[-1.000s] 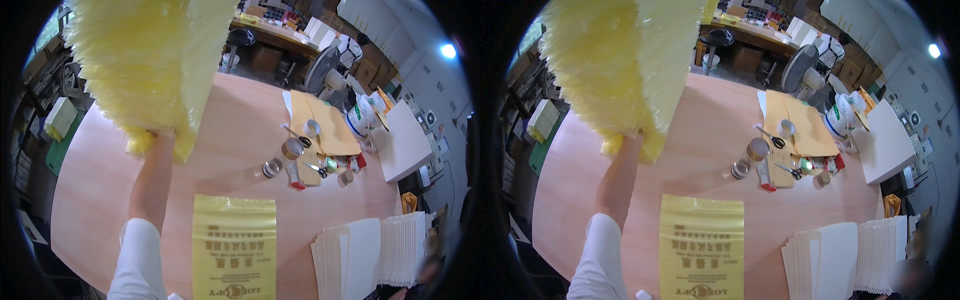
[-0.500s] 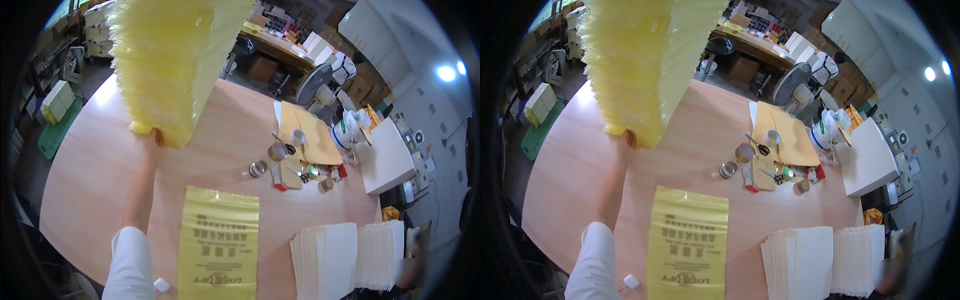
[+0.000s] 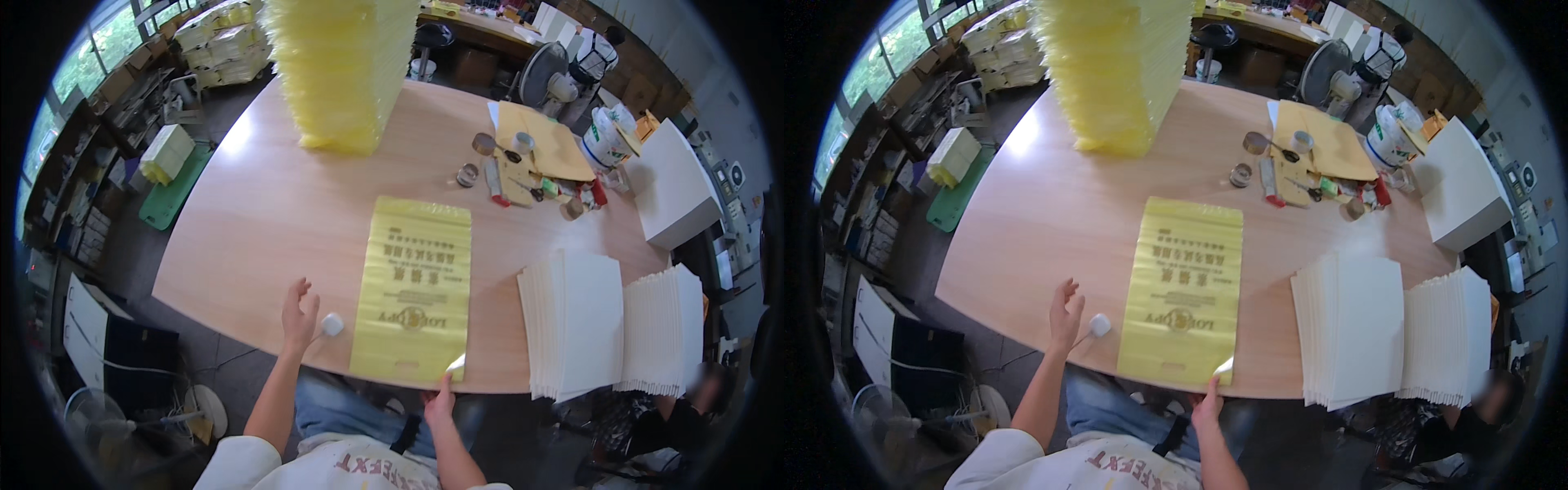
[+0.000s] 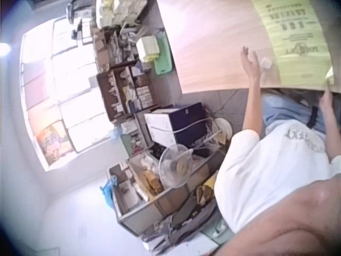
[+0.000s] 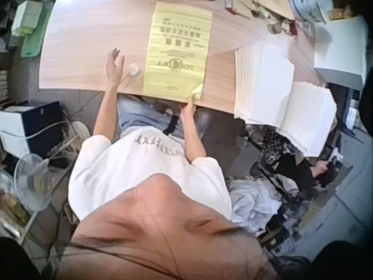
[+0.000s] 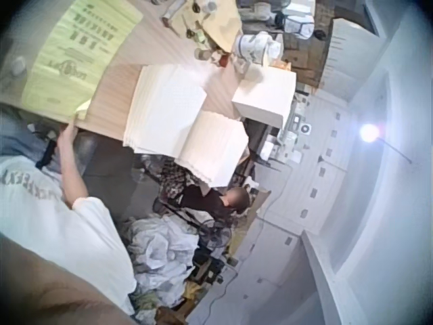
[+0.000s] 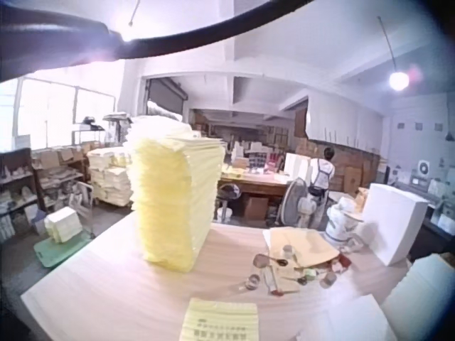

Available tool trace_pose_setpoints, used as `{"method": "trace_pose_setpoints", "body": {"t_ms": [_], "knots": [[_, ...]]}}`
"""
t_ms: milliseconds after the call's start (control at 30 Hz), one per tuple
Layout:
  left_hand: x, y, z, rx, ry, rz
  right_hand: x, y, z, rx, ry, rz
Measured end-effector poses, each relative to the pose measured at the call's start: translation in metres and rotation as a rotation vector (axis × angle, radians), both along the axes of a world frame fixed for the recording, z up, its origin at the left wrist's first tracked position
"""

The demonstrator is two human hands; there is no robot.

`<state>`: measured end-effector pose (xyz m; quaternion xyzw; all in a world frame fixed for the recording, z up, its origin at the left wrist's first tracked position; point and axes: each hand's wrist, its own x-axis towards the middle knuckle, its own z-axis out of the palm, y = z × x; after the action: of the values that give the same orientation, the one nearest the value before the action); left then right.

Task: The person repeatedly picks up white rectangular sheets and inserts them into yellow plastic bags on a table. They then place the filled bags into a stack of yellow bubble wrap. The process is repeated multiple times throughout the clip.

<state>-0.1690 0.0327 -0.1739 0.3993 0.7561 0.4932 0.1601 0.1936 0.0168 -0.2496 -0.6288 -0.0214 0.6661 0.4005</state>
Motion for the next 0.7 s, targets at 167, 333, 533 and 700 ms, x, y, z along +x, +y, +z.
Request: {"method": "trace_pose_setpoints", "body": {"t_ms": [167,333,533,700], "knots": [[0.039,-0.074,-0.002,-0.282,0.187,0.012,0.019,-0.008,-0.007,0.092,0.14,0.315],[0.06,-0.038,-0.009,-0.409,0.409,0.017,0.045,-0.03,0.003,0.102,0.079,0.485],[0.034,-0.025,-0.015,-0.559,0.396,0.344,0.094,-0.057,0.054,0.321,0.074,0.541],[0.022,-0.045,-0.007,-0.463,0.504,0.302,0.166,-0.054,0.12,0.64,-0.547,0.474]]}}
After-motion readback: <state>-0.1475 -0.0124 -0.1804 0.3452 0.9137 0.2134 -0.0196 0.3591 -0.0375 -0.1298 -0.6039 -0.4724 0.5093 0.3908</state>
